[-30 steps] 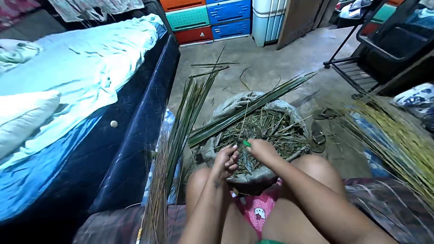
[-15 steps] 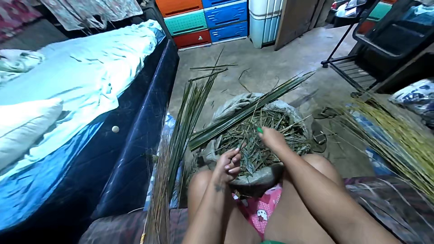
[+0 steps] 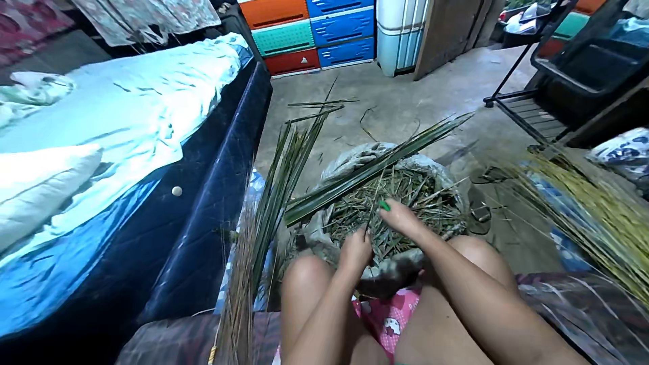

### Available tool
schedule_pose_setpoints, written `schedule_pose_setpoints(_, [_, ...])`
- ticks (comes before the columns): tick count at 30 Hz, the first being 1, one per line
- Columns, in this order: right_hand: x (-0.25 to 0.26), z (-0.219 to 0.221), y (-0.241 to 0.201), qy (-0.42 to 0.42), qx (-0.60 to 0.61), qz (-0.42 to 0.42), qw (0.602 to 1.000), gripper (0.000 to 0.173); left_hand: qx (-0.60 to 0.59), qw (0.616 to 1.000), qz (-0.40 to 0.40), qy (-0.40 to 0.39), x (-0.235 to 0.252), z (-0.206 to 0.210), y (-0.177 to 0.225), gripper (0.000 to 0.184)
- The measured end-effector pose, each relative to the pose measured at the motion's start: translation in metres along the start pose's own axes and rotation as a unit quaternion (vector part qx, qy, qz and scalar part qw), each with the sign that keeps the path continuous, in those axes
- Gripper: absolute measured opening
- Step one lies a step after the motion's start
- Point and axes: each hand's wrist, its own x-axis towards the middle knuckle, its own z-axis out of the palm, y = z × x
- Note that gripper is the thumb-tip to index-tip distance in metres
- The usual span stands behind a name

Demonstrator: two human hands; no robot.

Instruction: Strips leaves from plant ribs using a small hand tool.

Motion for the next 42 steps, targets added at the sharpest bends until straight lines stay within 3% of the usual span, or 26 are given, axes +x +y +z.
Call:
schedule_pose_setpoints(4, [-0.046,0.026,-0.022,-0.088,-0.124,-0.025,0.988,0.036,0.078,0.995,-0.053,0.035,-0.002,-0.010,0.011,0.036])
schedule_pose_setpoints(8, [-0.028,0.029,-0.018,-0.021,-0.201,-0.007,0.979,0.036,0.107,0.993,-0.027,0.042,0.000,-0.008,0.008,0.042])
schedule_pose_setpoints(12, [0.002,0.010,-0.008,0.028,-0.160,0.044,0.986,0.040,0.102,0.994,-0.018,0.038,-0.004,-0.003,0.011,0.047])
schedule_pose_setpoints(18, [-0.036,0.029,-0.020,-0.108,-0.135,-0.053,0.984,0.035,0.080,0.994,-0.043,0.055,-0.002,-0.014,0.006,0.037])
schedule_pose_setpoints(24, [-0.003,0.019,-0.011,0.024,-0.167,0.018,0.986,0.035,0.071,0.996,-0.005,0.055,-0.004,-0.008,0.010,0.046])
schedule_pose_setpoints(29, [-0.030,0.022,-0.017,-0.085,-0.122,-0.054,0.987,0.034,0.021,0.998,-0.007,0.063,-0.003,-0.014,0.002,0.039])
schedule_pose_setpoints(36, [0.001,0.003,-0.006,0.034,-0.135,0.012,0.990,0.037,-0.091,0.993,0.036,0.068,-0.014,-0.009,0.004,0.042])
schedule_pose_setpoints(42, [-0.034,0.021,-0.017,-0.059,-0.131,-0.083,0.986,0.032,-0.261,0.961,0.054,0.074,-0.011,-0.017,-0.004,0.031])
